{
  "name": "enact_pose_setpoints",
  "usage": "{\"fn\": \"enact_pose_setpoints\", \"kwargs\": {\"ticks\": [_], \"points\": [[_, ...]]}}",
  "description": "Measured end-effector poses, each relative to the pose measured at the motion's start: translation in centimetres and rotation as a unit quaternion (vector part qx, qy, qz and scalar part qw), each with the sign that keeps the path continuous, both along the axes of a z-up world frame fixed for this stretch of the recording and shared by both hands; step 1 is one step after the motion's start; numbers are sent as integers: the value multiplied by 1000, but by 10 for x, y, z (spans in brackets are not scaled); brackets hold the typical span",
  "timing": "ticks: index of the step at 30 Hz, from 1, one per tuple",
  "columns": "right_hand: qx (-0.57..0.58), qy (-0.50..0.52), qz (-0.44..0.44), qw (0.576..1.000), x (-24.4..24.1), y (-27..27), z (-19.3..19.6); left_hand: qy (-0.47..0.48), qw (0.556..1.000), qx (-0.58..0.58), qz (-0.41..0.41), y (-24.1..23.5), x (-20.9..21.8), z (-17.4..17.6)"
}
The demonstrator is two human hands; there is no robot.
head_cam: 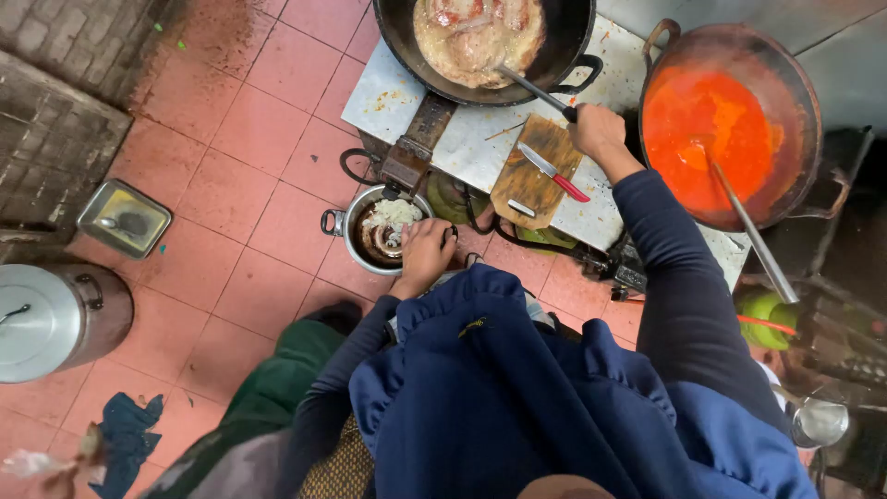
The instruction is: Preparing and cooking various ingredients in a kitchen environment.
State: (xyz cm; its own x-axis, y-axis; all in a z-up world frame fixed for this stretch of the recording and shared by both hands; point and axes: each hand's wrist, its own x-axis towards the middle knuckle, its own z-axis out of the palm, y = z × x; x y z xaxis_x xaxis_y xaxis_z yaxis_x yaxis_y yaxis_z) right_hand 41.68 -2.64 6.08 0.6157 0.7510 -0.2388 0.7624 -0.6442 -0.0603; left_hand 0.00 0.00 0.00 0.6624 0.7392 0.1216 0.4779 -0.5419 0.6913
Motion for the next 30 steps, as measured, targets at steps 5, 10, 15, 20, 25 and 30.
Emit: {"fn": "enact_pose_setpoints", "kwargs": {"ticks": [5,10,15,20,25,30], "points": [[17,-11,38,999,-12,-27,20,8,1000,2,-11,-3,-4,-4],[26,-13,61,998,-26,-38,10,46,998,-16,-27,-7,-4,3],[144,-99,110,978,-32,-40,-27,13,999,9,-47,-12,-5,-11],[169,-166,109,965,-40,-49,-55,21,998,-7,-61,-13,-10,-5],[200,-222,131,945,-61,-57,-47,29,997,-4,-67,-18,-12,-10],[201,-225,130,944,-70,-51,-54,30,996,-29,-81,-24,-20,-5]]}}
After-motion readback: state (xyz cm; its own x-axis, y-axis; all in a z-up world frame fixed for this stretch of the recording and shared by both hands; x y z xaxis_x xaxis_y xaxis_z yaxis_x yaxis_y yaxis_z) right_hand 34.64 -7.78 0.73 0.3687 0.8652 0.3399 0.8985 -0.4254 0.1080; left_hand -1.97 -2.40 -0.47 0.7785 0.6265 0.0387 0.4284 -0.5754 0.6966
